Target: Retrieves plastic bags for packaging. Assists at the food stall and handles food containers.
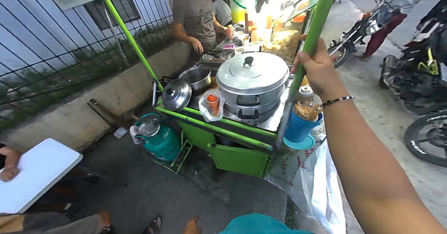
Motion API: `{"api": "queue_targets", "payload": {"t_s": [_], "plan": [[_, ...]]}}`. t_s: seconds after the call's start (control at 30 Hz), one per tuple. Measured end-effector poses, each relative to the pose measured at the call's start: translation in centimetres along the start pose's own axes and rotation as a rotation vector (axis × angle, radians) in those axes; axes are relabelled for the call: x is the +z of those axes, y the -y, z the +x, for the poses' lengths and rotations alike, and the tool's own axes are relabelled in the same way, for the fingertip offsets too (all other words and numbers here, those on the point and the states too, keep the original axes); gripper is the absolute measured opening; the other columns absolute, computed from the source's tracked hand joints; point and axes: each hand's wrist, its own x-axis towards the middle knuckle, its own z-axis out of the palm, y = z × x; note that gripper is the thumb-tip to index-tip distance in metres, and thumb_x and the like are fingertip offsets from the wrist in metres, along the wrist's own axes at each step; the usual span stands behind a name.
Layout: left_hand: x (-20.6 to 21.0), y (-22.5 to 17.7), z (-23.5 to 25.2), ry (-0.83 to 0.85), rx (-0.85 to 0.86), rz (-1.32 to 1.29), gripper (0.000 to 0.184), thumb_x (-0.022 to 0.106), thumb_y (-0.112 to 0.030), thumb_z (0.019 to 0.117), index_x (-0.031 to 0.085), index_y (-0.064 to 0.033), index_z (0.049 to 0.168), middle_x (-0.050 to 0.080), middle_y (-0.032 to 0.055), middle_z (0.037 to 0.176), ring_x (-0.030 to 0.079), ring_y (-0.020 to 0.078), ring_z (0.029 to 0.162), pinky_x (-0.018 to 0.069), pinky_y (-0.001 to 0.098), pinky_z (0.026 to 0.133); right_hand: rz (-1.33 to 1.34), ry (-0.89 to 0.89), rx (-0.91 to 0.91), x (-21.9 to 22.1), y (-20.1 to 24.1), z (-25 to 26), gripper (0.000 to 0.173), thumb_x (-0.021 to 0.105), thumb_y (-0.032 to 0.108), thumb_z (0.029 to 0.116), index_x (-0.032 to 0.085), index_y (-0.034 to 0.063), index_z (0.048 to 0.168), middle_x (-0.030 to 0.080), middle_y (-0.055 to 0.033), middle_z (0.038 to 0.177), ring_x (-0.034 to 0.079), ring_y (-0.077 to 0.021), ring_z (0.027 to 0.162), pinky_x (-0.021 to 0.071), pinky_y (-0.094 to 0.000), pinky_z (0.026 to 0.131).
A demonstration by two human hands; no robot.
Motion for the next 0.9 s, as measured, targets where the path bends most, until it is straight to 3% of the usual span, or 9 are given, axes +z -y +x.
{"api": "queue_targets", "payload": {"t_s": [0.37,0.9], "plan": [[-0.3,-1.0,-0.7,0.021,-0.035,0.027,0.06,0.067,-0.027,0.0969,0.049,-0.0105,0.151,0.054,0.0214,0.148,0.053,0.037,0.136,0.0412,0.0553,0.113,0.006,-0.007,0.007,0.2,0.4,-0.2,0.048,0.047,0.021,0.1084,0.032,0.0138,0.154,0.059,-0.0015,0.09,0.064,-0.0098,0.073,0.0585,-0.028,0.071],[0.1,-0.7,-0.4,0.009,-0.03,-0.004,0.061,0.069,-0.026,0.0952,0.05,-0.0087,0.15,0.055,0.022,0.146,0.053,0.0369,0.137,0.0408,0.0554,0.114,0.01,-0.003,0.013,0.1,0.1,0.0,0.05,0.049,0.022,0.1079,0.031,0.0141,0.154,0.059,-0.0021,0.09,0.064,-0.0106,0.074,0.0588,-0.029,0.072]]}}
